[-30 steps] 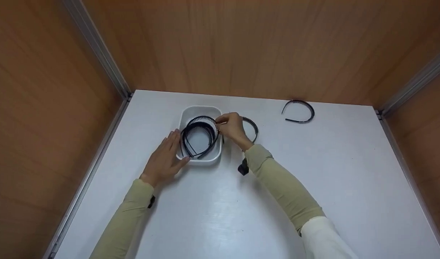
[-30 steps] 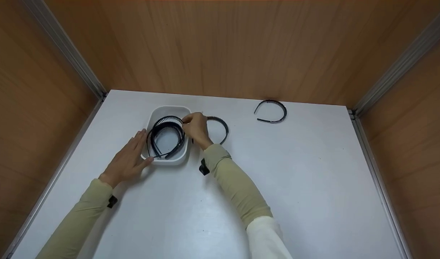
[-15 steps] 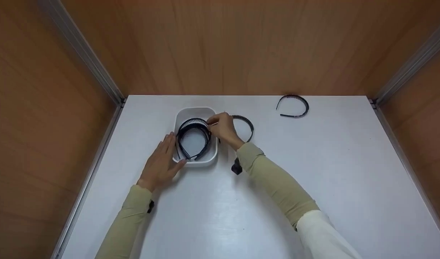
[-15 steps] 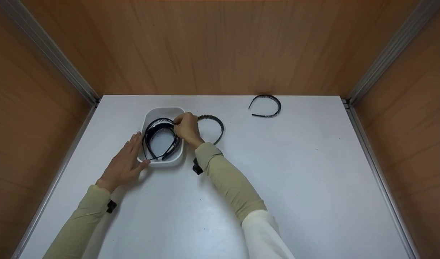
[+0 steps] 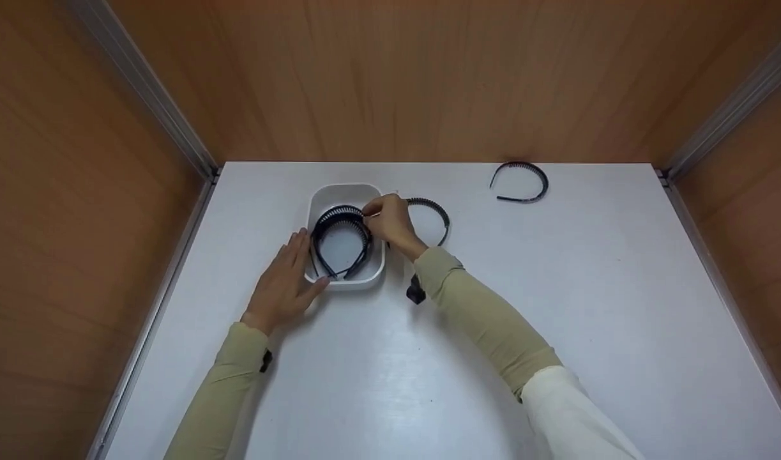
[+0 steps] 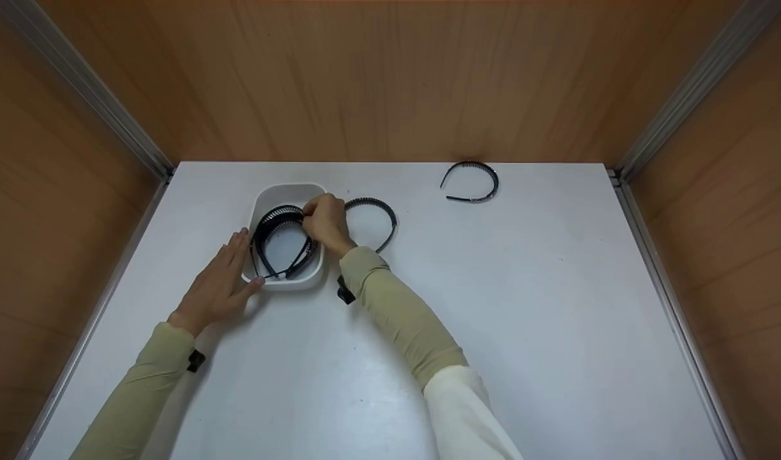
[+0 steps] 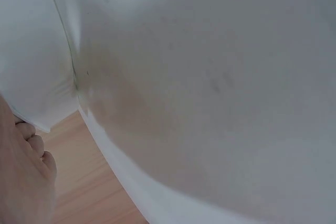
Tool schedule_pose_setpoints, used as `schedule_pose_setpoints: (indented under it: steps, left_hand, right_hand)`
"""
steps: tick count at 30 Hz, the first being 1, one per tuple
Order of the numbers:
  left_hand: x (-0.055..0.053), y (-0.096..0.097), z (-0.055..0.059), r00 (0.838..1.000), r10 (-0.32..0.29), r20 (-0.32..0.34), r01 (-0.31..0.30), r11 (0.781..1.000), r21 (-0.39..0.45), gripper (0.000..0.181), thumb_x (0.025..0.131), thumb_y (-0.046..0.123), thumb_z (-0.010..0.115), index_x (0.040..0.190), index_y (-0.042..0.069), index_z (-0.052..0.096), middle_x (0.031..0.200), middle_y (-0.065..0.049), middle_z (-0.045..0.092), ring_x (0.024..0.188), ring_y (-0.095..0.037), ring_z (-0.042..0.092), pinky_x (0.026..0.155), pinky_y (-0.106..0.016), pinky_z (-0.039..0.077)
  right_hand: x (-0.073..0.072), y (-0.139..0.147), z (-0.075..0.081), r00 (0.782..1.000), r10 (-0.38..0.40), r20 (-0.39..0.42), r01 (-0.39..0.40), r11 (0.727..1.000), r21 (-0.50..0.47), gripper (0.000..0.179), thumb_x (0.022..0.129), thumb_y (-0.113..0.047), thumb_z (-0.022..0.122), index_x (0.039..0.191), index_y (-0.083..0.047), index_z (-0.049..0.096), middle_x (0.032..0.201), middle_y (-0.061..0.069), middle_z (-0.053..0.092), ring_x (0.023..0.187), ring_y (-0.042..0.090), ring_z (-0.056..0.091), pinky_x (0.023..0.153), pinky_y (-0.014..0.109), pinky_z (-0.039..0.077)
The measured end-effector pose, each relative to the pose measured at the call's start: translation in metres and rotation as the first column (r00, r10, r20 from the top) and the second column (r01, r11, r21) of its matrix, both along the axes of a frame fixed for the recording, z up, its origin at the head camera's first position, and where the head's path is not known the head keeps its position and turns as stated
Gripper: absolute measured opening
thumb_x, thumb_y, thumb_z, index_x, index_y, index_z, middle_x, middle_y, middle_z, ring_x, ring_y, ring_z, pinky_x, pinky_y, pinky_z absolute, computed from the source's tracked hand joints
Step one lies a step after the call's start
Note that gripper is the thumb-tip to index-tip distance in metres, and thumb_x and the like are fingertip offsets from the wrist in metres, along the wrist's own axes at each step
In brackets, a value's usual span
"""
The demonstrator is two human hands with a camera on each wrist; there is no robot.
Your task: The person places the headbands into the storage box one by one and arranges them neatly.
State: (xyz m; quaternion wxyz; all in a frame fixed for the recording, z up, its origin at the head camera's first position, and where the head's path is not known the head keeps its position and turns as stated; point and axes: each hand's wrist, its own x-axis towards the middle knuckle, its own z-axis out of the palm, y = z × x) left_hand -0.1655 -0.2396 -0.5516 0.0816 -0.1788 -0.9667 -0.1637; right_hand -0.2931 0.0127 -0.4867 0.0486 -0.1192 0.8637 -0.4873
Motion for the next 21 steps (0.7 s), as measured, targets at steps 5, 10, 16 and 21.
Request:
schedule_pose_setpoints:
  steps: [5,10,16,21]
  left_hand:
    - [-0.0009,-0.0003,-0.0012,1.0,0.002,-0.014,-0.002,1.0,-0.007,0.096,0.105,0.054,0.06,0.169,-0.003,0.017,0.178,-0.02,0.018,0.166,-0.034,0.016,0.136,-0.048,0.019]
    - [-0.0013,-0.0002,-0.0012,1.0,0.015,0.001,-0.015,1.0,-0.013,0.097,0.106,0.057,0.058,0.169,-0.003,0.016,0.179,-0.018,0.015,0.167,-0.033,0.015,0.136,-0.048,0.018]
    - [-0.0015,0.0011,-0.0008,1.0,0.02,0.014,-0.02,1.0,-0.012,0.095,0.107,0.056,0.056,0.169,-0.003,0.015,0.179,-0.018,0.014,0.167,-0.032,0.015,0.137,-0.047,0.017]
    - [-0.0006,0.0017,-0.0014,1.0,0.015,0.005,-0.015,1.0,-0.001,0.094,0.107,0.054,0.057,0.169,-0.003,0.016,0.179,-0.018,0.016,0.167,-0.032,0.015,0.137,-0.047,0.017]
  right_hand:
    - [-0.0001,-0.0007,0.0011,1.0,0.015,-0.012,-0.015,1.0,-0.005,0.018,0.092,0.003,0.073,0.107,0.003,0.082,0.107,0.016,0.081,0.094,0.024,0.079,0.082,0.029,0.065]
    - [0.0002,-0.0006,0.0019,0.999,0.029,-0.023,-0.029,0.999,0.014,0.019,0.092,0.003,0.072,0.108,0.004,0.082,0.107,0.016,0.082,0.098,0.024,0.078,0.085,0.032,0.065]
    - [0.0013,0.0009,0.0027,0.998,0.05,-0.029,-0.049,0.998,0.031,0.02,0.093,0.002,0.072,0.111,0.005,0.081,0.109,0.018,0.081,0.101,0.027,0.078,0.088,0.035,0.065]
    - [0.0002,0.0037,0.0014,0.998,0.056,-0.023,-0.055,0.998,0.027,0.022,0.093,0.002,0.071,0.113,0.007,0.079,0.111,0.019,0.08,0.103,0.029,0.078,0.091,0.037,0.065]
